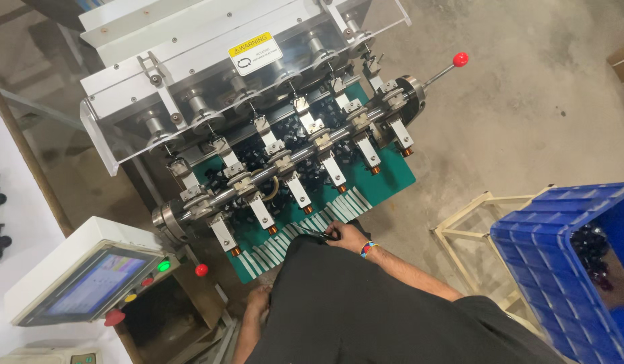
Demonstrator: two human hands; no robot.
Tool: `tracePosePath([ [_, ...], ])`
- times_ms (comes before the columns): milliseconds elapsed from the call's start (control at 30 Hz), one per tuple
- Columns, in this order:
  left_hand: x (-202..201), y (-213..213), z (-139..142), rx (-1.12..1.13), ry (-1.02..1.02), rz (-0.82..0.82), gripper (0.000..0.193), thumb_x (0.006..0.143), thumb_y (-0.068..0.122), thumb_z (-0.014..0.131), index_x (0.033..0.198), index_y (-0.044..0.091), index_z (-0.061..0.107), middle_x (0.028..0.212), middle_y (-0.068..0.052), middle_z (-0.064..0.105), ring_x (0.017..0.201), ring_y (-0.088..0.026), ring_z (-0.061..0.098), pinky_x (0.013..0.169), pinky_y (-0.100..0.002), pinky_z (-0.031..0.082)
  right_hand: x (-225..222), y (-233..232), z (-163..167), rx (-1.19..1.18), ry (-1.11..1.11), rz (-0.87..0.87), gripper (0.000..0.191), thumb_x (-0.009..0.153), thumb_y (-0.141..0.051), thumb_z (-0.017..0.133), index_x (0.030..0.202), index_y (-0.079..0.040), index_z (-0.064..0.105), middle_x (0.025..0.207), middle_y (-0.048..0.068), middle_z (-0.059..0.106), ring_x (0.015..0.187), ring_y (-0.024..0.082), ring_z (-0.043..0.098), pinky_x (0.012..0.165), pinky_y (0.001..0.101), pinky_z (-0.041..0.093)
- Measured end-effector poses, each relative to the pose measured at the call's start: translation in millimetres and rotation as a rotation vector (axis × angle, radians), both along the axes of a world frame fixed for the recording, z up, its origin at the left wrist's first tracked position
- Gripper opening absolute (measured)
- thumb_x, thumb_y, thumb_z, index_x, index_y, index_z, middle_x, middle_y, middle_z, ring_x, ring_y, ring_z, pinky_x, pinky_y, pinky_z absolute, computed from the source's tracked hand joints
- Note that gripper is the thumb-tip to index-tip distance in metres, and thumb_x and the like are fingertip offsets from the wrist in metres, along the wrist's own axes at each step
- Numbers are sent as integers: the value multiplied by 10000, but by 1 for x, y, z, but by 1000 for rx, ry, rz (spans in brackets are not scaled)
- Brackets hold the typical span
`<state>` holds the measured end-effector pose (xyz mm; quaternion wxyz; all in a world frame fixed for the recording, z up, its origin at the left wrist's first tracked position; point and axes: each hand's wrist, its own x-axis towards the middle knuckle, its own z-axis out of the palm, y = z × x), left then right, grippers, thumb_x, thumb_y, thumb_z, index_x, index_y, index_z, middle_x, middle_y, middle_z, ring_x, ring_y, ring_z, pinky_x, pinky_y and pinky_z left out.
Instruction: The person wipes their hands and the machine area with a black cloth, then loads small components into the stations of a benchtop machine and pulls its red-handled lever to process them. They use scissors to trim material from a part, place processed components aside, and continue loading and cycling parts through the machine.
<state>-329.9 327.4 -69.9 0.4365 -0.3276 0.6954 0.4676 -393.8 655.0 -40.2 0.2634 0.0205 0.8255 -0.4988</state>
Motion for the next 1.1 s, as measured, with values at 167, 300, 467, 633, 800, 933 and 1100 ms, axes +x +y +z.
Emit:
tracePosePath([
  [167,47,-14,52,392,591,-149,383,1022,307,590,1292,35,614,1177,-147,664,1049,-255,644,926,-412,499,-3,2,4,23,-12,-17,344,797,-184,814,1081,-79,650,778,-29,551,725,89,544,671,282,486],
  [300,81,-28,65,320,972,-203,461,997,319,582,1354,28,575,1305,-148,650,1171,-243,656,1035,-392,487,-8,13,2,-23,-3,-31,337,810,-182,825,1083,-73,659,763,-15,520,717,94,506,651,288,454],
  [467,35,6,14,117,57,-197,473,1013,421,474,1353,122,608,1313,-48,661,1143,-182,622,1045,-369,460,-16,46,-5,-55,1,-87,339,810,-185,811,1088,-87,645,772,-60,545,714,59,517,640,262,463],
  [633,13,55,2,56,-249,-104,443,998,413,478,1266,123,680,1224,-49,711,1077,-186,650,996,-372,482,-30,103,-12,-5,-60,-69,328,804,-173,813,1077,-78,657,763,-39,511,695,76,488,622,271,445],
  [800,-33,113,3,-133,-26,-539,368,972,351,536,1175,111,727,1141,-79,745,1041,-213,693,964,-370,514,-71,192,31,-36,-28,222,348,797,-172,826,1084,-65,660,809,-46,572,755,65,539,681,251,486],
  [933,-74,151,18,-140,121,-695,310,952,301,583,1102,101,765,1076,-103,773,1012,-235,727,939,-367,539,-128,272,125,-72,-215,432,307,846,-166,800,1101,-73,656,826,-34,581,764,59,550,677,261,500],
  [1100,-133,214,95,166,307,-655,272,924,251,614,1018,68,792,948,-86,810,901,-212,767,846,-341,577,-202,331,252,-133,-213,532,371,830,-176,767,1156,-96,610,817,-12,731,728,49,650,620,257,519],
])
